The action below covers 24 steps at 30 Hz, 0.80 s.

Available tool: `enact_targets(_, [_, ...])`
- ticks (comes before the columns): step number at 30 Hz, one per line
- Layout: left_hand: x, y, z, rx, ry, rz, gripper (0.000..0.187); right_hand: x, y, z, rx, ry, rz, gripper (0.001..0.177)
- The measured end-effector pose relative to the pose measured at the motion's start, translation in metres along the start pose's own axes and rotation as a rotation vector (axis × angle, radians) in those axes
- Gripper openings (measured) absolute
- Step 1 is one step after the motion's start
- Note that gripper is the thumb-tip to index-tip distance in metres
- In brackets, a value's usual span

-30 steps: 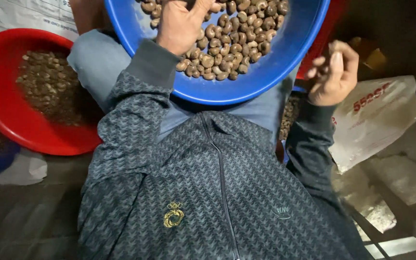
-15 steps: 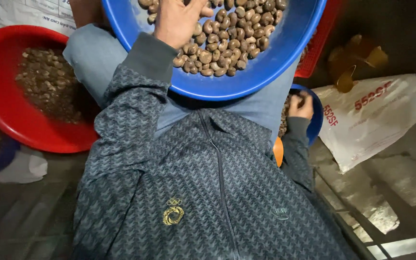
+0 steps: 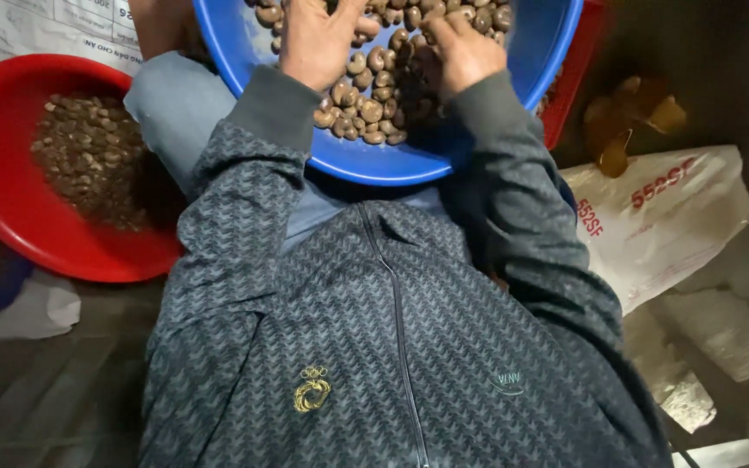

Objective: A person is sitting on the floor peeling nuts one by one using a small blade and sorting them into different colored bowls.

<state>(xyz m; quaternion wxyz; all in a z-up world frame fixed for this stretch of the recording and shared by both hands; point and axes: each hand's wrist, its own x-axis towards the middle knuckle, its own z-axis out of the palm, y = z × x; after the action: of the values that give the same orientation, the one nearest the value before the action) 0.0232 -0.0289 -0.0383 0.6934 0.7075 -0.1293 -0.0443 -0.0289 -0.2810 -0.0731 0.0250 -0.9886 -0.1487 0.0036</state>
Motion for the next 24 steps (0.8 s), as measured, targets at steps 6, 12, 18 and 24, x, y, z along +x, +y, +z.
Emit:
enact_targets(6, [0.002,0.007,0.000,-0.009,0.030,-0.057,0.024,0.013,-0.019,0.031,-0.069,-0.032,-0.047,0.036])
enact_targets(12, [0.001,-0.001,0.001,-0.061,-0.005,-0.021,0.028,0.008,-0.010,0.060,-0.176,0.036,-0.036,0.020])
enact_targets(18, [0.002,0.011,0.000,-0.041,0.006,-0.019,0.033,0.004,-0.010,0.046,-0.183,-0.082,-0.002,0.037])
enact_targets(24, [0.003,0.026,-0.002,0.102,0.015,-0.262,0.049,0.012,-0.025,0.019,0.051,-0.245,0.173,0.024])
